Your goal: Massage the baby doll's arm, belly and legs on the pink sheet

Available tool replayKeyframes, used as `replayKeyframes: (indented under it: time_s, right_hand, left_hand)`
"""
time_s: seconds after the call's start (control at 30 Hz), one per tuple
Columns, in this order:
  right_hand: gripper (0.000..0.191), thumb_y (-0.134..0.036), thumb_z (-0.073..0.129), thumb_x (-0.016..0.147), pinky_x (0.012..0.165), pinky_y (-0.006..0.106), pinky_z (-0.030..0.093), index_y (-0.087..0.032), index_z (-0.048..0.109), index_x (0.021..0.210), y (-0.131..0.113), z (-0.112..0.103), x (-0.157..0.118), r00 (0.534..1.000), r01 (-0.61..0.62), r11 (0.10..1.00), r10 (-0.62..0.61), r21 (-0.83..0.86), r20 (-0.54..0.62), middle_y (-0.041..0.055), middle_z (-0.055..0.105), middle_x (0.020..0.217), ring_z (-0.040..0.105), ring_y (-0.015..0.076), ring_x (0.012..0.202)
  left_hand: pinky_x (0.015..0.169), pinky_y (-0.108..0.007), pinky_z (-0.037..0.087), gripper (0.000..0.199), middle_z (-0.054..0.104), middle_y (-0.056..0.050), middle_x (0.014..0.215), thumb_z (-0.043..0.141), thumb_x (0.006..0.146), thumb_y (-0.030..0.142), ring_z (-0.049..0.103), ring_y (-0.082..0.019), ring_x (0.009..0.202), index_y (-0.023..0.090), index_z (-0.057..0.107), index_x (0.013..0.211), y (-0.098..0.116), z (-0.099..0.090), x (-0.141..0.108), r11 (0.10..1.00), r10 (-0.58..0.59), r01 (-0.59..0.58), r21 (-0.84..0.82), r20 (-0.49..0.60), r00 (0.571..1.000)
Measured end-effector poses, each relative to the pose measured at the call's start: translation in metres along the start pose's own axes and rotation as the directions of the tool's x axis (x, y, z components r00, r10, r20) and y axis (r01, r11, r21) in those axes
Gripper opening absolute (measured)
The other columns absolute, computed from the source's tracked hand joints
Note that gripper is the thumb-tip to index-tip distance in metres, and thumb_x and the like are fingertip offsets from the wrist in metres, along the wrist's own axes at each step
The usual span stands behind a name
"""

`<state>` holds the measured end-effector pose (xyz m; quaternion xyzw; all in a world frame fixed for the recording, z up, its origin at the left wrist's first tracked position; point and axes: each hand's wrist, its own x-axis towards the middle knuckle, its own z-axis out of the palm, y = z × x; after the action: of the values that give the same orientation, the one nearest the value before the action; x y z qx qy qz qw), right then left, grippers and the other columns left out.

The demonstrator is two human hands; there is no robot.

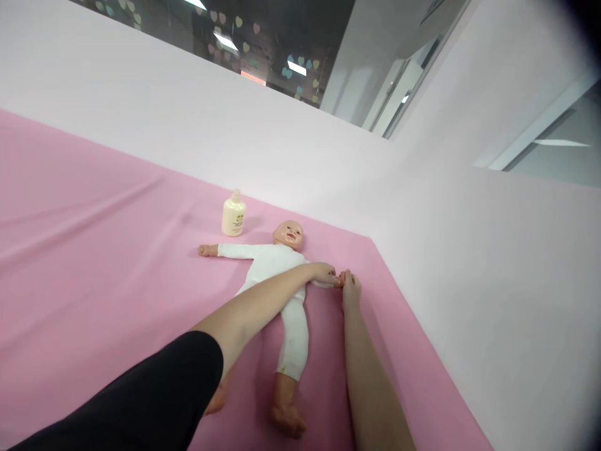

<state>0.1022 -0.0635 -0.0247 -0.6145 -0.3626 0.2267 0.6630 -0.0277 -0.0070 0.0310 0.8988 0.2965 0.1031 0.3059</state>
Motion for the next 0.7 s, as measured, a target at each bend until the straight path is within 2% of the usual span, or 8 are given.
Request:
replayKeyframes:
  time_s: [0.13,0.23,0.3,0.37,0.43,0.53,0.6,0.7]
  right_hand:
    - [0.039,-0.05,0.054,0.074,0.071,0.028,0.049,-0.016,0.06,0.091,0.003,-0.001,0.001,0.999,0.024,0.998,-0.027,-0.066,-0.044,0.0046,0.065,0.089,0.061,0.0162,0.08]
    - [0.049,-0.05,0.056,0.072,0.075,0.029,0.05,-0.016,0.054,0.108,0.006,-0.001,0.001,0.997,0.025,0.994,-0.033,-0.108,-0.072,0.007,0.062,0.101,0.061,0.0178,0.088]
    - [0.057,-0.049,0.059,0.07,0.081,0.031,0.05,-0.016,0.05,0.115,0.007,0.0,0.001,0.996,0.03,0.99,-0.041,-0.134,-0.074,0.0092,0.06,0.108,0.061,0.0195,0.095]
    - [0.061,-0.047,0.061,0.067,0.088,0.034,0.048,-0.016,0.048,0.118,0.008,0.001,0.001,0.997,0.039,0.986,-0.051,-0.161,-0.066,0.0113,0.057,0.115,0.059,0.0216,0.102]
    - [0.065,-0.048,0.062,0.065,0.093,0.037,0.046,-0.016,0.048,0.12,0.008,0.003,0.001,0.996,0.056,0.981,-0.068,-0.186,-0.056,0.0134,0.054,0.121,0.056,0.0239,0.108]
    - [0.069,-0.049,0.063,0.062,0.098,0.041,0.042,-0.013,0.049,0.12,0.006,0.005,-0.001,0.993,0.1,0.969,-0.112,-0.225,-0.043,0.0161,0.05,0.125,0.053,0.0268,0.112]
    - [0.07,-0.05,0.063,0.061,0.1,0.042,0.04,-0.012,0.051,0.118,0.005,0.007,-0.003,0.989,0.131,0.96,-0.145,-0.247,-0.037,0.0168,0.048,0.125,0.051,0.0283,0.114]
    - [0.068,-0.05,0.061,0.062,0.103,0.045,0.037,-0.012,0.052,0.117,0.004,0.009,-0.007,0.972,0.223,0.915,-0.234,-0.337,0.008,0.0172,0.047,0.124,0.044,0.0302,0.12]
  left_hand:
    - [0.076,-0.025,0.044,0.031,0.069,-0.008,0.103,0.054,0.081,0.036,0.063,-0.019,0.089,0.015,0.065,0.101,-0.021,-0.037,-0.029,0.988,-0.024,0.009,-0.155,-0.094,0.995]
    - [0.077,-0.024,0.044,0.034,0.068,-0.006,0.101,0.048,0.084,0.041,0.061,-0.017,0.09,0.015,0.065,0.098,-0.044,-0.06,-0.069,0.961,-0.063,0.005,-0.277,-0.202,0.977]
    - [0.079,-0.025,0.044,0.033,0.067,-0.007,0.098,0.046,0.084,0.038,0.06,-0.018,0.091,0.013,0.065,0.096,-0.061,-0.068,-0.101,0.938,-0.114,0.013,-0.347,-0.273,0.955]
    - [0.083,-0.027,0.044,0.034,0.066,-0.007,0.102,0.04,0.086,0.036,0.06,-0.018,0.093,0.014,0.063,0.097,-0.074,-0.069,-0.134,0.898,-0.183,0.016,-0.44,-0.339,0.923]
    - [0.086,-0.028,0.043,0.023,0.066,-0.007,0.093,0.053,0.077,0.031,0.059,-0.019,0.092,0.013,0.064,0.086,-0.084,-0.065,-0.164,0.657,-0.424,-0.005,-0.754,-0.375,0.824]
    - [0.087,-0.031,0.043,0.021,0.065,-0.007,0.091,0.052,0.077,0.031,0.058,-0.021,0.094,0.014,0.06,0.086,-0.092,-0.055,-0.2,0.565,-0.529,-0.019,-0.825,-0.379,0.759]
    - [0.084,-0.034,0.046,0.022,0.066,-0.008,0.091,0.053,0.077,0.032,0.06,-0.022,0.092,0.014,0.057,0.09,-0.094,-0.047,-0.216,0.475,-0.553,-0.04,-0.879,-0.334,0.764]
    - [0.086,-0.036,0.047,0.021,0.066,-0.007,0.091,0.058,0.077,0.032,0.062,-0.021,0.091,0.015,0.055,0.09,-0.094,-0.034,-0.228,0.325,-0.513,-0.11,-0.939,-0.273,0.814]
